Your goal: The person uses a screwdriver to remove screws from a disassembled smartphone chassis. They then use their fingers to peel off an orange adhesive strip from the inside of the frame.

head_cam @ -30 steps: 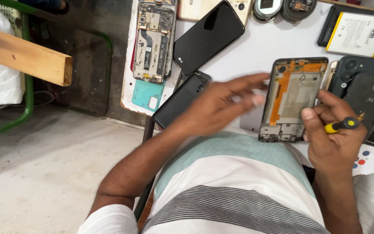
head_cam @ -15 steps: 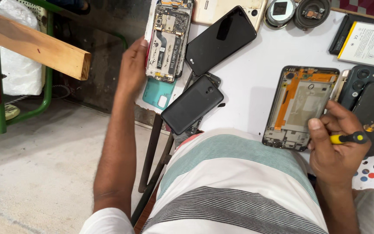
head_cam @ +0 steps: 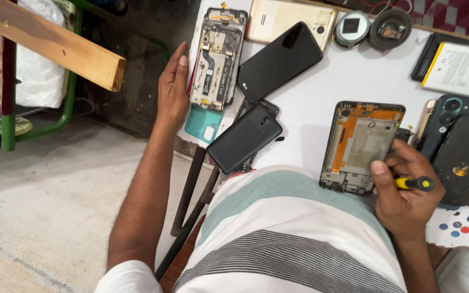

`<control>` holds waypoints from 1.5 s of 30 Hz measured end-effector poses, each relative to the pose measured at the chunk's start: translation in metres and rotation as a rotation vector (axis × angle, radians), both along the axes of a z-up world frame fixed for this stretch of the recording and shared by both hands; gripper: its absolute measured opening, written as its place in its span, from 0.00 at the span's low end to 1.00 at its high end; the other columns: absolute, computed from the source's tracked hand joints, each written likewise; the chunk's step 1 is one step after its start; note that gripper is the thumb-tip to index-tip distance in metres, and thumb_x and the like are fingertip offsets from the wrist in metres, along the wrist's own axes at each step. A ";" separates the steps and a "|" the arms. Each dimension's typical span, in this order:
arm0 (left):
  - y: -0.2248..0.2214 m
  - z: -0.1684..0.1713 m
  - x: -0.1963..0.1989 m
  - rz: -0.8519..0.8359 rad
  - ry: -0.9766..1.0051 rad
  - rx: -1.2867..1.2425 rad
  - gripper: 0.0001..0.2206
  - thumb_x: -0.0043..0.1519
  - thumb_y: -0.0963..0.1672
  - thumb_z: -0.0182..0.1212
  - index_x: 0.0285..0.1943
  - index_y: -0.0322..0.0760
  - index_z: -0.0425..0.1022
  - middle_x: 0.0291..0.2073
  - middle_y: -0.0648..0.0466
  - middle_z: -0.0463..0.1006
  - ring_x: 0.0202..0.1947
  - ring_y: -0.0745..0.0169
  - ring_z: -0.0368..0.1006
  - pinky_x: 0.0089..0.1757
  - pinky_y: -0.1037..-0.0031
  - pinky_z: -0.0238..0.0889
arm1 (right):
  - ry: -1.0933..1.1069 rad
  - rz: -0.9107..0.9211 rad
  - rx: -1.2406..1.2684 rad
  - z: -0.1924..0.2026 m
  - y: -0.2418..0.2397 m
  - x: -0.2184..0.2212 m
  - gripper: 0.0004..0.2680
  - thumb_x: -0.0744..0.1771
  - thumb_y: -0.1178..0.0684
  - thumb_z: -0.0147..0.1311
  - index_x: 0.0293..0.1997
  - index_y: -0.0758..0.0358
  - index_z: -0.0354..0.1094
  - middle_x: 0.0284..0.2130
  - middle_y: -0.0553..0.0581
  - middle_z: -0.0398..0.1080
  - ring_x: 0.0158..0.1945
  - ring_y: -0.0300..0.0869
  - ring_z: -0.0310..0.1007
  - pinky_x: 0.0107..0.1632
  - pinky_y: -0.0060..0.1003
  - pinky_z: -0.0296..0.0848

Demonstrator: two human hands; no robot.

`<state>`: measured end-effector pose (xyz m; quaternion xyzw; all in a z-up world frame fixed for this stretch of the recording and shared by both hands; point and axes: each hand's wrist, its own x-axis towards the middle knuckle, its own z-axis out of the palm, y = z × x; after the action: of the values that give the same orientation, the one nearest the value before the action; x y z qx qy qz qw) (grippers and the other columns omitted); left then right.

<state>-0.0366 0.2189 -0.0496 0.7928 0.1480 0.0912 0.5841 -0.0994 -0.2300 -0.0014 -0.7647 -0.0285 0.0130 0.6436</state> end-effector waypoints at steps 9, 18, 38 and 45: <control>-0.022 0.037 -0.006 0.001 -0.017 0.415 0.29 0.62 0.50 0.71 0.69 0.28 0.71 0.63 0.40 0.75 0.63 0.47 0.72 0.60 0.61 0.66 | 0.017 -0.014 0.118 -0.004 -0.003 0.000 0.14 0.72 0.60 0.57 0.64 0.77 0.64 0.36 0.60 0.75 0.27 0.29 0.66 0.29 0.20 0.62; -0.066 0.082 0.008 -0.152 0.131 0.639 0.43 0.55 0.48 0.81 0.74 0.22 0.60 0.66 0.32 0.69 0.63 0.38 0.71 0.60 0.56 0.66 | -0.037 0.034 -0.005 -0.017 -0.013 0.008 0.16 0.70 0.58 0.59 0.65 0.74 0.65 0.33 0.56 0.75 0.29 0.29 0.69 0.34 0.23 0.65; -0.051 0.079 0.025 -0.076 0.158 0.673 0.46 0.55 0.47 0.80 0.79 0.35 0.54 0.62 0.36 0.71 0.60 0.41 0.74 0.57 0.54 0.72 | 0.003 0.017 0.193 -0.022 -0.011 0.005 0.16 0.71 0.62 0.58 0.67 0.73 0.63 0.39 0.63 0.76 0.32 0.29 0.70 0.33 0.21 0.66; -0.070 0.072 0.022 -0.174 0.117 0.746 0.51 0.50 0.50 0.83 0.77 0.31 0.50 0.63 0.30 0.70 0.58 0.34 0.73 0.53 0.52 0.71 | -0.008 0.015 0.187 -0.022 -0.013 0.004 0.15 0.71 0.61 0.59 0.65 0.74 0.63 0.38 0.63 0.76 0.32 0.29 0.70 0.33 0.21 0.66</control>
<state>-0.0148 0.1492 0.0224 0.9643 0.0699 0.0438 0.2518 -0.0958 -0.2428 -0.0233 -0.7009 -0.0378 0.0120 0.7121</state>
